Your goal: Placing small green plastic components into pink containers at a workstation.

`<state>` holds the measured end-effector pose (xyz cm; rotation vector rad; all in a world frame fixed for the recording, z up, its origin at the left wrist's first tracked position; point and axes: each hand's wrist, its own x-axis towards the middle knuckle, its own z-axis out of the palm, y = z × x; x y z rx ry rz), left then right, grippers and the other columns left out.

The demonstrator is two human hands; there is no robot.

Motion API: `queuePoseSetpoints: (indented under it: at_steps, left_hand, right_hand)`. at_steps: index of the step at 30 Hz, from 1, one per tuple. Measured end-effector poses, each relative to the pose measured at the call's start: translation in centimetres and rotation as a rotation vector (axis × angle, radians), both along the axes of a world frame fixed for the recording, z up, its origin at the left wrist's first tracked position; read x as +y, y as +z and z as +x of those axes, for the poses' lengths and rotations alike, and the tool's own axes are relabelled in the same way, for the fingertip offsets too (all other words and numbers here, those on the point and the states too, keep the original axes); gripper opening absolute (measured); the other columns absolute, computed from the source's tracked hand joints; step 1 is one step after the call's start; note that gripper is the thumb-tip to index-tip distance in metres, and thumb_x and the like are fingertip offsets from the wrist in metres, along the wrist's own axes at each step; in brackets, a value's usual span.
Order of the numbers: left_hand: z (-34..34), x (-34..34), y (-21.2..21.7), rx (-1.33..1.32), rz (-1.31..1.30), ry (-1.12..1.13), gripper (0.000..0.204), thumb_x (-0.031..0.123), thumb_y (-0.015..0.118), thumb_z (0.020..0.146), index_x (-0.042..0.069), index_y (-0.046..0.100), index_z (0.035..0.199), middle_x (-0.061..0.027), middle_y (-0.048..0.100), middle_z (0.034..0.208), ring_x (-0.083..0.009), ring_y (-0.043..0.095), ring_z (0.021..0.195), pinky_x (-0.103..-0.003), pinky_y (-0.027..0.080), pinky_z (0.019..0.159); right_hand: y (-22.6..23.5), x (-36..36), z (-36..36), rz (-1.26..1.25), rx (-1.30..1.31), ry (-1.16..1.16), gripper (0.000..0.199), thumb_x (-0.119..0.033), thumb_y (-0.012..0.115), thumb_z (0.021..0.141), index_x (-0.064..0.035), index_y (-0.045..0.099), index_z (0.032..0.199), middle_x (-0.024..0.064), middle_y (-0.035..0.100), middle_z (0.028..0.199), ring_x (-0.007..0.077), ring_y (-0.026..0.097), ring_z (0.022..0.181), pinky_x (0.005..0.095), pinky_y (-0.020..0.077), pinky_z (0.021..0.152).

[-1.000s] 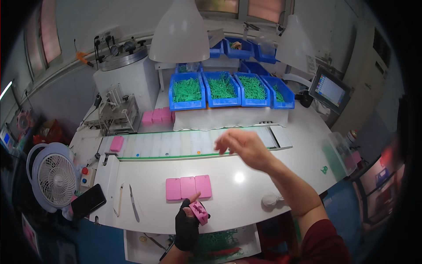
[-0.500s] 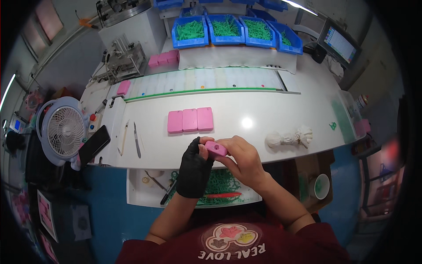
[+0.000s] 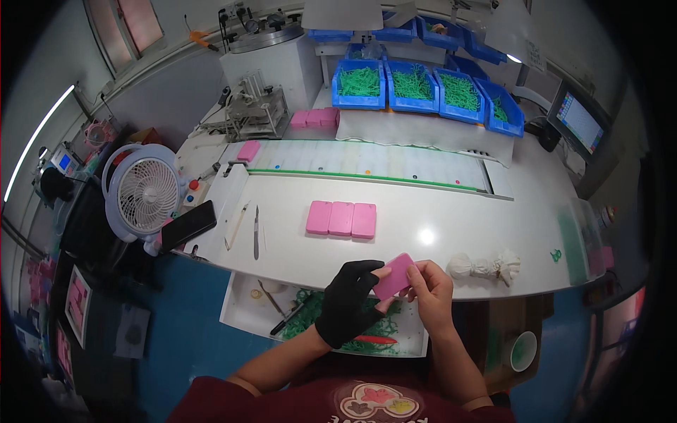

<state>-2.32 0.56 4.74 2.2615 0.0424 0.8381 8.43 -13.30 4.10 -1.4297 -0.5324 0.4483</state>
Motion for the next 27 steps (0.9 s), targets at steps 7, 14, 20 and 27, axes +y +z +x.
queuePoseSetpoints:
  at_steps: [7, 14, 20, 27]
  left_hand:
    - [1.4, 1.6, 0.7, -0.026, 0.247, -0.188, 0.050, 0.013, 0.077, 0.067, 0.012, 0.060, 0.114, -0.0068, 0.061, 0.115, -0.0298, 0.057, 0.101, -0.039, 0.050, 0.085]
    - [7.4, 9.3, 0.3, -0.220, 0.219, 0.046, 0.042, 0.012, 0.077, 0.071, 0.004, 0.059, 0.109, -0.0123, 0.061, 0.101, -0.0271, 0.061, 0.091, -0.036, 0.050, 0.080]
    - [13.9, 26.2, -3.4, 0.058, 0.221, 0.709, 0.039, 0.021, 0.078, 0.070, 0.006, 0.058, 0.100, -0.0144, 0.065, 0.093, -0.0314, 0.063, 0.088, -0.040, 0.050, 0.076]
    - [15.4, 32.0, -4.7, 0.411, 0.294, 0.954, 0.047, 0.038, 0.074, 0.075, 0.013, 0.059, 0.112, -0.0154, 0.061, 0.104, -0.0346, 0.058, 0.104, -0.046, 0.049, 0.084]
  right_hand:
    - [0.0, -0.2, 0.8, -0.039, -0.082, -0.006, 0.031, -0.024, 0.055, 0.098, 0.0009, 0.061, 0.079, 0.0021, 0.058, 0.060, 0.0075, 0.055, 0.052, 0.0216, 0.0389, 0.048]
    - [0.2, -1.5, 1.3, 0.087, 0.110, 0.086, 0.026, -0.016, 0.051, 0.098, 0.0033, 0.054, 0.114, 0.0153, 0.068, 0.097, 0.0122, 0.062, 0.072, 0.0236, 0.0484, 0.062]
    - [-0.5, -3.4, 1.3, -0.104, -0.025, 0.127, 0.019, -0.008, 0.054, 0.094, 0.0057, 0.058, 0.108, 0.0157, 0.070, 0.093, 0.0149, 0.065, 0.075, 0.0260, 0.0518, 0.068]
    - [-0.5, -5.1, 1.1, -0.148, -0.041, 0.053, 0.016, -0.005, 0.056, 0.092, 0.0065, 0.060, 0.103, 0.0145, 0.071, 0.090, 0.0143, 0.066, 0.076, 0.0254, 0.0521, 0.068]
